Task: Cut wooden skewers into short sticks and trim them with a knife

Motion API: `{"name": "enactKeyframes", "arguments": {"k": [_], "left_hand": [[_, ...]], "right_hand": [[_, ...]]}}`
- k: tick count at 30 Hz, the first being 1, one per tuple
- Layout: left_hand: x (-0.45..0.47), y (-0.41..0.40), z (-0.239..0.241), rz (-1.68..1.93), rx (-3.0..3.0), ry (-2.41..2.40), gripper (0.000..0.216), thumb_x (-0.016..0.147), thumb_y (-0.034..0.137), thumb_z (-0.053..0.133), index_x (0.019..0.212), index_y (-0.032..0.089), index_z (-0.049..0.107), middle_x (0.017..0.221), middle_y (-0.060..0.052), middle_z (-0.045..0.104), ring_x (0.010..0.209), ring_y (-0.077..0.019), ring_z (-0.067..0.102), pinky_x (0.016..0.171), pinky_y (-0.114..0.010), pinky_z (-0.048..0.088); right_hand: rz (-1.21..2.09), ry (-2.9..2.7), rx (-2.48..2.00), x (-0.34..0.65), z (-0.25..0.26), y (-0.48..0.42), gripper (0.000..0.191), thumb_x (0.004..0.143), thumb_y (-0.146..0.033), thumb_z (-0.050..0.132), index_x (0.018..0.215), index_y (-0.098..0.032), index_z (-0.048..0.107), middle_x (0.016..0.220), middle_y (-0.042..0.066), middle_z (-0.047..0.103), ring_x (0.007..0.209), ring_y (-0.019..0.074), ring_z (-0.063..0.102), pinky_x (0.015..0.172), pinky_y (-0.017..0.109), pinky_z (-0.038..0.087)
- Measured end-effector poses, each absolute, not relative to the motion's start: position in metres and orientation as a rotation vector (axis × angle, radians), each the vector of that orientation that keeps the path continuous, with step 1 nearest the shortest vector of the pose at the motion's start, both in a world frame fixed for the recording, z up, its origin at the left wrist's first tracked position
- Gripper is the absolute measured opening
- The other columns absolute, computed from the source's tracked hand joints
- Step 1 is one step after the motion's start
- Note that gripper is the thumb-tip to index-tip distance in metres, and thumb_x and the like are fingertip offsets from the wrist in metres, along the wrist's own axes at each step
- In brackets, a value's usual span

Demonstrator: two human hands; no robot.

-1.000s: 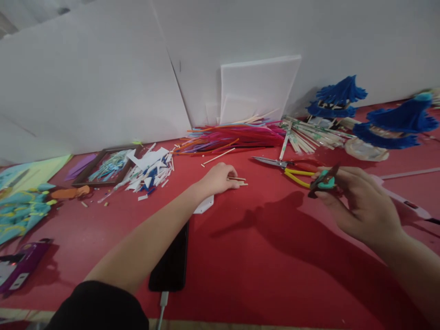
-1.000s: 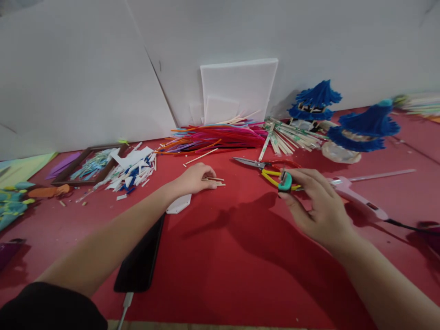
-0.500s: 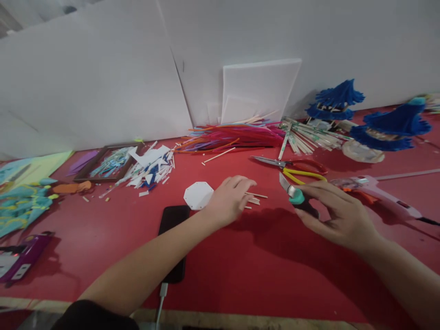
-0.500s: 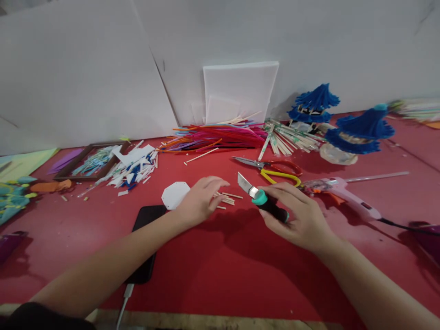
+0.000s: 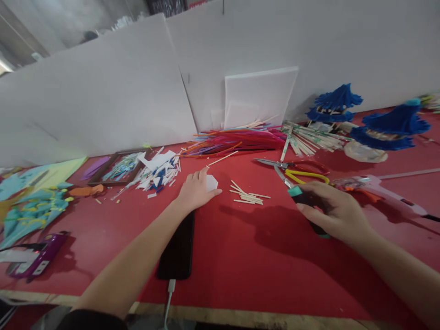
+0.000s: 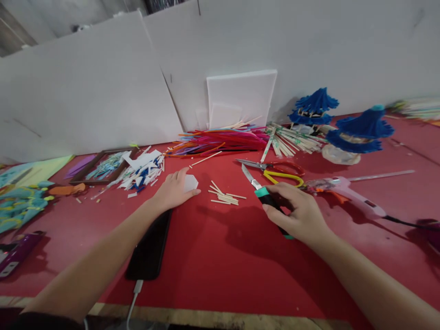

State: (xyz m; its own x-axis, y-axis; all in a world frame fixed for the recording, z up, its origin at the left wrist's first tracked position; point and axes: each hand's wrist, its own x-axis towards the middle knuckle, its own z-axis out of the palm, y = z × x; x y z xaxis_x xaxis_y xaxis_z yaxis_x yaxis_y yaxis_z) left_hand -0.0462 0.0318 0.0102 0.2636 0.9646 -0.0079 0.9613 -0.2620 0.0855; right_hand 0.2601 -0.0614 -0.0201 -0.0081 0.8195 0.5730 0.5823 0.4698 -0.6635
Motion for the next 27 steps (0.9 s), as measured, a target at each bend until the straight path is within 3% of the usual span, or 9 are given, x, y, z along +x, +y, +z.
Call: {"name": "enactKeyframes", "arguments": {"k": [4, 6, 8, 10, 16, 20, 24, 27], "left_hand": [[-0.032, 0.038, 0.012, 0.326, 2.567, 1.723, 0.049, 0.097, 0.042, 0.057, 0.136, 0.012, 0.052, 0.144, -0.02, 0.055, 0.137, -0.0326, 0.048, 0.114, -0.046, 0.035], [-0.019, 0.028, 0.013, 0.505, 2.644, 1.455, 0.028, 0.102, 0.031, 0.048, 0.122, 0.017, 0.061, 0.13, -0.012, 0.065, 0.126, -0.0255, 0.057, 0.11, -0.04, 0.04], [-0.005, 0.014, 0.01, 0.378, 2.692, 1.202, 0.021, 0.101, 0.026, 0.048, 0.105, 0.018, 0.067, 0.108, -0.008, 0.072, 0.106, -0.023, 0.064, 0.099, -0.037, 0.048], [0.006, 0.0, 0.006, 0.245, 2.712, 1.145, 0.015, 0.098, 0.025, 0.055, 0.102, 0.018, 0.068, 0.106, -0.009, 0.072, 0.105, -0.025, 0.064, 0.095, -0.038, 0.051], [0.014, -0.011, -0.005, 0.06, 2.658, 1.24, 0.017, 0.099, 0.02, 0.051, 0.11, 0.015, 0.064, 0.119, -0.013, 0.068, 0.116, -0.0285, 0.059, 0.104, -0.044, 0.05], [0.009, -0.012, -0.01, 0.021, 2.648, 1.162, 0.026, 0.094, 0.007, 0.05, 0.115, 0.016, 0.061, 0.122, -0.014, 0.066, 0.118, -0.0292, 0.057, 0.099, -0.046, 0.053], [0.005, -0.014, -0.009, 0.16, 2.547, 1.046, 0.036, 0.09, 0.0, 0.046, 0.116, 0.018, 0.063, 0.119, -0.013, 0.064, 0.117, -0.0278, 0.056, 0.103, -0.046, 0.05], [0.003, -0.012, -0.005, 0.392, 2.259, 0.949, 0.028, 0.096, 0.009, 0.04, 0.105, 0.019, 0.064, 0.109, -0.01, 0.064, 0.104, -0.0224, 0.059, 0.098, -0.039, 0.05]], "right_hand": [[0.312, -1.659, -1.254, 0.265, -0.026, -0.06, 0.019, 0.08, -0.037, 0.065, 0.093, -0.023, 0.067, 0.082, 0.005, 0.074, 0.069, 0.0216, 0.071, 0.059, 0.031, 0.058], [0.303, -1.642, -1.277, 0.266, -0.026, -0.058, 0.023, 0.081, -0.04, 0.065, 0.097, -0.023, 0.067, 0.088, 0.006, 0.075, 0.075, 0.0222, 0.072, 0.064, 0.033, 0.059], [0.316, -1.634, -1.295, 0.264, -0.021, -0.054, 0.025, 0.083, -0.04, 0.063, 0.102, -0.024, 0.068, 0.091, 0.005, 0.074, 0.079, 0.0218, 0.072, 0.068, 0.035, 0.059], [0.397, -1.605, -1.297, 0.26, -0.013, -0.05, 0.026, 0.083, -0.041, 0.063, 0.103, -0.025, 0.068, 0.089, 0.003, 0.074, 0.077, 0.0211, 0.07, 0.069, 0.035, 0.058], [0.604, -1.435, -1.247, 0.24, 0.004, -0.036, 0.024, 0.079, -0.039, 0.066, 0.097, -0.024, 0.069, 0.083, 0.002, 0.071, 0.069, 0.0182, 0.065, 0.063, 0.033, 0.056], [0.624, -1.393, -1.255, 0.238, -0.008, -0.041, 0.025, 0.074, -0.039, 0.07, 0.095, -0.025, 0.069, 0.086, 0.003, 0.073, 0.072, 0.0197, 0.068, 0.066, 0.034, 0.057], [0.565, -1.435, -1.332, 0.25, -0.021, -0.049, 0.028, 0.073, -0.043, 0.072, 0.093, -0.025, 0.07, 0.088, 0.004, 0.074, 0.077, 0.0227, 0.071, 0.068, 0.035, 0.058], [0.599, -1.437, -1.364, 0.257, -0.021, -0.05, 0.029, 0.073, -0.043, 0.073, 0.095, -0.025, 0.07, 0.081, 0.003, 0.072, 0.07, 0.0213, 0.069, 0.063, 0.034, 0.058]]}}
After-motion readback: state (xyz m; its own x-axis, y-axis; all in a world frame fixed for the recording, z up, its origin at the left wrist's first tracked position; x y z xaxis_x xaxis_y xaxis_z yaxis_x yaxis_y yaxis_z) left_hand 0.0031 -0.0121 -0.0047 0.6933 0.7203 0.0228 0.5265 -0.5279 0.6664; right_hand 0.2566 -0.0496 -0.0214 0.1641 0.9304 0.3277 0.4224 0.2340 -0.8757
